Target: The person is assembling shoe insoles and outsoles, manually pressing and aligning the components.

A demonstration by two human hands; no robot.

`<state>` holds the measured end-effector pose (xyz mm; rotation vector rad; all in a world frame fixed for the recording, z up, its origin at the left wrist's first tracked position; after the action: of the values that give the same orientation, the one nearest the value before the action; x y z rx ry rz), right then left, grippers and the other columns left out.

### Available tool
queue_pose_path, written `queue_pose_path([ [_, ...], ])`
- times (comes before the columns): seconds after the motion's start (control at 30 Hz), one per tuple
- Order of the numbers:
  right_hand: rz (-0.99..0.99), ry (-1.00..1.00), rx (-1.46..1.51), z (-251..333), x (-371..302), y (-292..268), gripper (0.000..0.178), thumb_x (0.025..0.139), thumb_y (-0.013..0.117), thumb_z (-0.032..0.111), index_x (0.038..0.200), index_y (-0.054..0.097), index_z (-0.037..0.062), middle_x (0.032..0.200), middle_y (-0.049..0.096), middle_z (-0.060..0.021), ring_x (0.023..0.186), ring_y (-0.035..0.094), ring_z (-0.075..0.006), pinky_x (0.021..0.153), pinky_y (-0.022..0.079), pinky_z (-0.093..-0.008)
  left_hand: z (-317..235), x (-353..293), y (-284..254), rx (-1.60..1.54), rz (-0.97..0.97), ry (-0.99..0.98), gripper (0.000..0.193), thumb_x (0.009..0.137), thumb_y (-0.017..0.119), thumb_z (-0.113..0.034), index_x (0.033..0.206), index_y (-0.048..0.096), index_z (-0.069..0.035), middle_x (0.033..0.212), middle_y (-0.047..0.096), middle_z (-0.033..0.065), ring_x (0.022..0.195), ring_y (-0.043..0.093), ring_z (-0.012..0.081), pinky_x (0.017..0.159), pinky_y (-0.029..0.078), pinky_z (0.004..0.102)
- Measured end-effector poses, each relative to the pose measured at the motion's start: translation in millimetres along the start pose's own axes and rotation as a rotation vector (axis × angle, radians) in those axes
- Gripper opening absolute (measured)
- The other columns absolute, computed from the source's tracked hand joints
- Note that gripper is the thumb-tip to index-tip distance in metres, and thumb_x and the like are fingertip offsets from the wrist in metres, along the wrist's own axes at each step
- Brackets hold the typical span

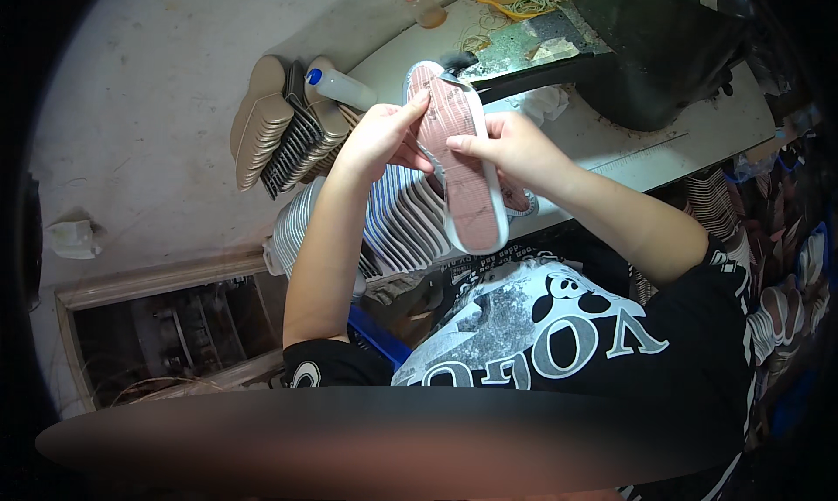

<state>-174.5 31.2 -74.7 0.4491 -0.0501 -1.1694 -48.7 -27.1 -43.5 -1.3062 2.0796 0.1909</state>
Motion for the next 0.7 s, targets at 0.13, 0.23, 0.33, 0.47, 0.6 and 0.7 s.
queue_pose_path([
  [0.13,-0.062,-0.111,-0.106,6,21,-22,0.031,0.085,0.069,0.029,0.089,0.068,-0.0011,0.073,0.065,-0.0036,0.058,0.056,-0.0068,0.05,0.044,-0.0216,-3,-4,4,0.061,0.135,0.08,0.042,0.083,0.07,-0.04,0.086,0.064,0.001,0.07,0.067,0.0096,0.05,0.062,0.0114,0.049,0.053,0.0215],
  [0.23,-0.089,-0.106,-0.121,9,31,-27,0.031,0.085,0.069,0.03,0.082,0.069,-0.0008,0.067,0.063,-0.0021,0.054,0.053,-0.0053,0.047,0.039,-0.0212,-8,7,-8,0.05,0.027,0.101,0.035,0.079,0.075,-0.035,0.079,0.062,-0.002,0.06,0.06,0.003,0.044,0.054,0.0064,0.045,0.049,0.0207],
  [0.33,-0.062,-0.137,0.069,13,28,-21,0.033,0.084,0.07,0.03,0.091,0.068,-0.0024,0.08,0.067,-0.0065,0.062,0.059,-0.0071,0.055,0.045,-0.0191,-3,5,-14,-0.028,-0.158,0.136,0.037,0.077,0.077,-0.036,0.068,0.058,-0.006,0.049,0.047,-0.0022,0.037,0.041,0.0053,0.04,0.042,0.0213],
  [0.47,0.133,0.22,-0.048,-16,-31,-6,0.028,0.086,0.067,0.023,0.095,0.067,-0.0039,0.087,0.069,-0.0106,0.071,0.066,-0.0123,0.058,0.053,-0.0211,-2,4,-21,-0.055,-0.251,0.193,0.041,0.077,0.076,-0.039,0.067,0.056,-0.005,0.046,0.045,-0.0013,0.036,0.039,0.0068,0.039,0.039,0.022],
  [0.6,0.146,0.276,0.211,-40,-59,6,0.019,0.087,0.066,0.013,0.099,0.066,-0.0022,0.085,0.07,-0.0107,0.078,0.069,-0.014,0.059,0.056,-0.0227,-6,13,-26,-0.099,-0.254,0.189,0.04,0.077,0.076,-0.039,0.068,0.056,-0.005,0.048,0.047,-0.001,0.037,0.042,0.0075,0.039,0.04,0.0218],
  [0.7,0.097,0.131,0.204,-13,-56,20,0.021,0.087,0.067,0.014,0.101,0.067,-0.0017,0.088,0.07,-0.0098,0.08,0.068,-0.0135,0.063,0.056,-0.0223,-7,25,-30,-0.127,-0.209,0.18,0.04,0.077,0.076,-0.038,0.068,0.056,-0.004,0.048,0.049,-0.0006,0.038,0.044,0.0079,0.038,0.039,0.0217],
])
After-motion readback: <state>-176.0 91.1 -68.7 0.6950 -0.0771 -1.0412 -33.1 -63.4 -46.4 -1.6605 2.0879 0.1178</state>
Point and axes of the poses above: each hand's wrist, its own x-axis towards the middle knuckle, its own y-axis out of the palm, z = x × y, the point moved 9 cm from there along x, towards the middle knuckle
